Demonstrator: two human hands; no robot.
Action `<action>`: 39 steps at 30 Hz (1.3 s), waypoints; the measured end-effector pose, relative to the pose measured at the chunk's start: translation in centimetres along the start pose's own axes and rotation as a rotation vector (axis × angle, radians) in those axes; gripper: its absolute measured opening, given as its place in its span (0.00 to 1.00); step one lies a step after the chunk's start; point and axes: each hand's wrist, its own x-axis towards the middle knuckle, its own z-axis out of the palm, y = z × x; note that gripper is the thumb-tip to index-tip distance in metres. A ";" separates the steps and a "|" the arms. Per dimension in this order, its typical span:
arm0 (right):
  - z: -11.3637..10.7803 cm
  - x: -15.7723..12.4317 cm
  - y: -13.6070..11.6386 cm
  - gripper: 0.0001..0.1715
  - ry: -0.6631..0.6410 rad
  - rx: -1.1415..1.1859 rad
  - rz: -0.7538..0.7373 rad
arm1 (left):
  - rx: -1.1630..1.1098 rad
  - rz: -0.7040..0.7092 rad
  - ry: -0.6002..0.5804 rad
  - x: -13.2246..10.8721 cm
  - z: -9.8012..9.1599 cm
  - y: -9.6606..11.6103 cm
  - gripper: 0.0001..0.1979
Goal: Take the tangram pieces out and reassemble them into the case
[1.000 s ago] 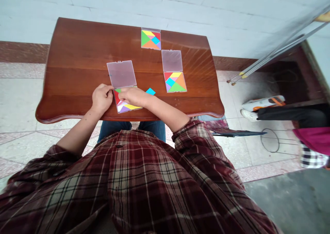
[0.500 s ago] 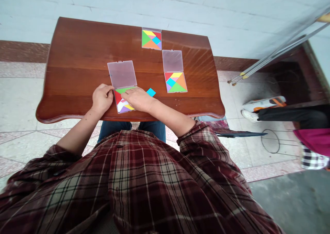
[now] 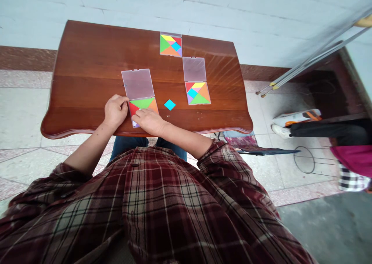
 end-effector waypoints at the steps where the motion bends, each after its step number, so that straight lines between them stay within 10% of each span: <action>1: 0.1 0.0 -0.1 0.14 -0.013 0.002 -0.002 | -0.001 -0.001 0.000 0.0 0.0 0.1 0.14; 39: -0.5 0.3 1.9 0.12 0.029 0.413 0.164 | -0.018 0.002 0.005 0.0 0.0 -0.1 0.14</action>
